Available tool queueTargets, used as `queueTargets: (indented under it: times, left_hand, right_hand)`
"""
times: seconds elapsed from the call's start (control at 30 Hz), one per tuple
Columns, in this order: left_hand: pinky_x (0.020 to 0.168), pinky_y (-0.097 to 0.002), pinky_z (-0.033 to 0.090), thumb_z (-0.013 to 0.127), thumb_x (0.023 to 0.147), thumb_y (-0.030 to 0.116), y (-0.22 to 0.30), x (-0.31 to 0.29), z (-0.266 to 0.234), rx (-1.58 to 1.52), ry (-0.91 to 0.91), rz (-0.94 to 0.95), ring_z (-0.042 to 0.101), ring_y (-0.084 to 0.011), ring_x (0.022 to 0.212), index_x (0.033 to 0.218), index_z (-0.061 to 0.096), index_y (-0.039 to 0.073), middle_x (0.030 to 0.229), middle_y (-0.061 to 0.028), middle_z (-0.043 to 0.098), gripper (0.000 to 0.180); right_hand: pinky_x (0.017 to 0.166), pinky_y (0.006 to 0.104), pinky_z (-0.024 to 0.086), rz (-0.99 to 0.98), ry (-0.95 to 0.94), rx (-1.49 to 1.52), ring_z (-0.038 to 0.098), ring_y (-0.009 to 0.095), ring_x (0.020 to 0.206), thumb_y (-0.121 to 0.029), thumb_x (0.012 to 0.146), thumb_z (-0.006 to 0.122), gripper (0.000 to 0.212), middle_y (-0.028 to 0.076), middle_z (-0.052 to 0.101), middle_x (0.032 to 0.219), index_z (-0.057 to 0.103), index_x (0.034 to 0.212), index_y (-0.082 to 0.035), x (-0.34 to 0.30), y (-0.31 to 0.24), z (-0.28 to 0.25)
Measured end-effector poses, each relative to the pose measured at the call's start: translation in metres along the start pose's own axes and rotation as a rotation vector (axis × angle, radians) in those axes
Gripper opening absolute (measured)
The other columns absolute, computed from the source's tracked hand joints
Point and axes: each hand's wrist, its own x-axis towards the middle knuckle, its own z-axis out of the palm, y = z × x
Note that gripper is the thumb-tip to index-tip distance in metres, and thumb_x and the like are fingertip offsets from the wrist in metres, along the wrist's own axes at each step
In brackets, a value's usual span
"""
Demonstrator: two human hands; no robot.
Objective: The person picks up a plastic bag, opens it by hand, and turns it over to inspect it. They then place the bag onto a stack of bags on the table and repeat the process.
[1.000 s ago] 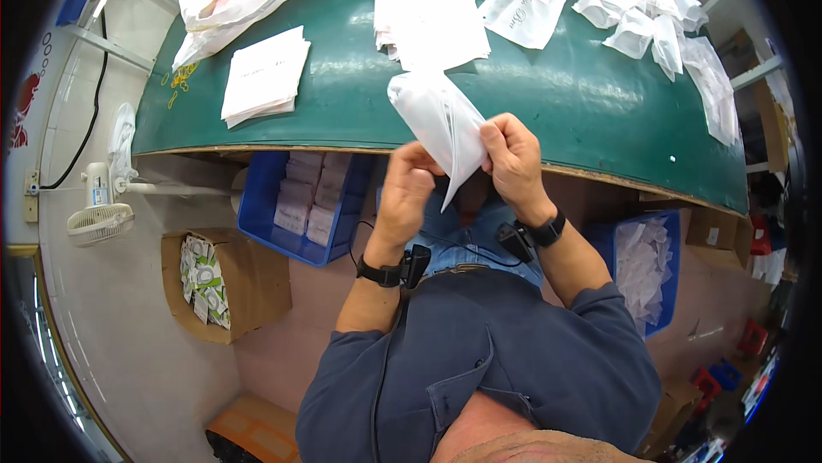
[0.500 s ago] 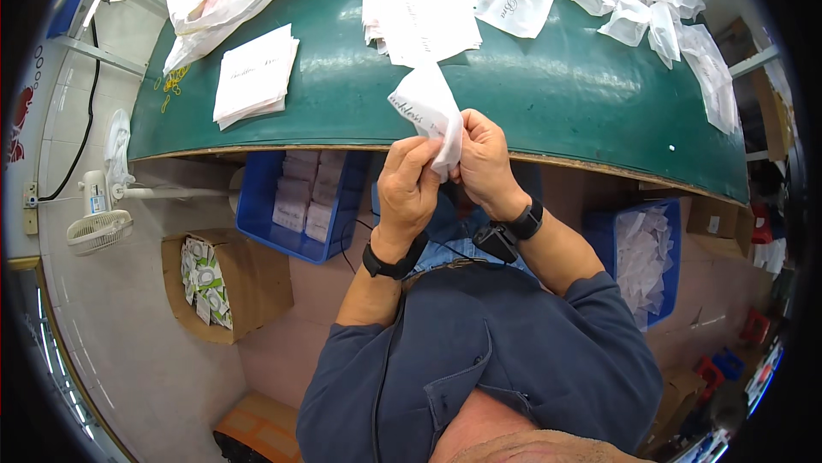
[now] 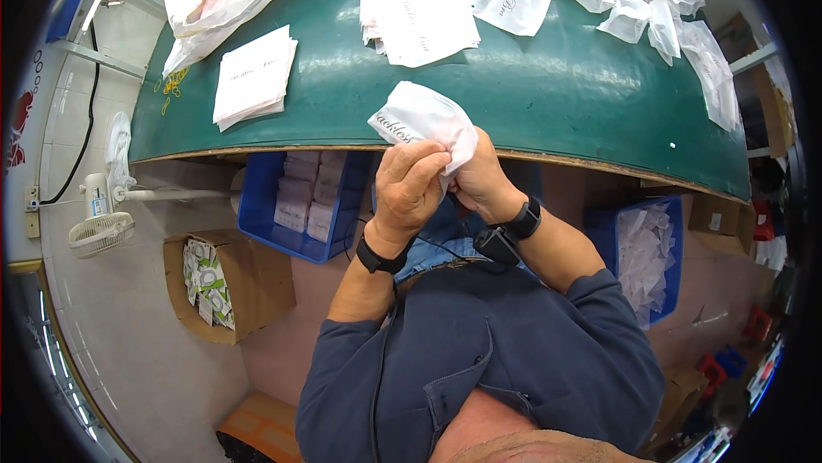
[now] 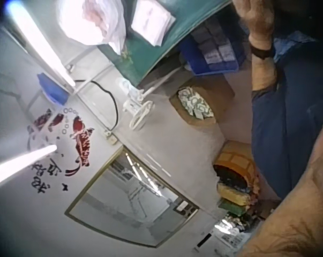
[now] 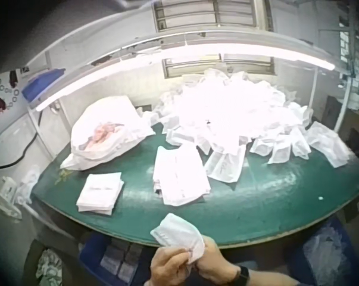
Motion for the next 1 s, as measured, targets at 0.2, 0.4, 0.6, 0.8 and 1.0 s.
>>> queueTargets:
  times: [0.2, 0.4, 0.6, 0.8, 1.0]
  left_hand:
    - [0.074, -0.0360, 0.051, 0.062, 0.088, -0.003, 0.000, -0.003, -0.014, -0.019, 0.181, -0.291, 0.063, -0.0314, 0.082, 0.103, 0.060, 0.003, 0.095, -0.0123, 0.064, 0.016]
    - [0.073, -0.0338, 0.050, 0.059, 0.092, -0.003, 0.004, 0.002, -0.018, -0.170, 0.071, -0.409, 0.062, -0.0309, 0.080, 0.102, 0.058, 0.002, 0.092, -0.0127, 0.062, 0.011]
    - [0.070, -0.0317, 0.049, 0.058, 0.095, 0.000, 0.012, 0.002, -0.029, -0.248, 0.038, -0.549, 0.060, -0.0244, 0.077, 0.102, 0.058, 0.002, 0.090, -0.0109, 0.061, 0.007]
    - [0.068, -0.0297, 0.047, 0.059, 0.098, 0.003, 0.023, 0.018, -0.035, -0.165, 0.000, -0.406, 0.057, -0.0203, 0.075, 0.102, 0.058, 0.002, 0.088, -0.0094, 0.059, 0.005]
    - [0.065, -0.0309, 0.047, 0.064, 0.096, 0.006, 0.026, 0.016, -0.050, -0.238, -0.068, -0.561, 0.058, -0.0247, 0.072, 0.101, 0.059, 0.002, 0.087, -0.0121, 0.059, 0.008]
  right_hand:
    - [0.049, 0.0206, 0.041, -0.133, 0.024, -0.460, 0.050, 0.006, 0.056, -0.017, 0.101, 0.058, 0.016, 0.000, 0.061, 0.076, 0.062, 0.105, -0.002, -0.002, -0.002, -0.020]
    - [0.054, 0.0251, 0.042, -0.638, -0.120, -0.836, 0.049, 0.009, 0.059, -0.015, 0.098, 0.063, 0.014, 0.002, 0.061, 0.072, 0.061, 0.095, -0.001, -0.012, -0.020, -0.008]
    - [0.054, 0.0286, 0.042, -0.668, -0.168, -0.889, 0.049, 0.011, 0.060, -0.014, 0.095, 0.067, 0.018, 0.005, 0.058, 0.068, 0.061, 0.085, -0.001, -0.016, -0.029, -0.012]
    - [0.054, 0.0284, 0.041, -0.738, -0.238, -1.001, 0.048, 0.011, 0.059, -0.014, 0.097, 0.066, 0.020, 0.003, 0.056, 0.067, 0.060, 0.083, -0.001, -0.019, -0.039, -0.013]
    - [0.052, 0.0271, 0.038, -0.585, -0.199, -0.835, 0.044, 0.009, 0.058, -0.018, 0.100, 0.062, 0.027, 0.002, 0.053, 0.065, 0.057, 0.080, -0.002, -0.028, -0.045, -0.018]
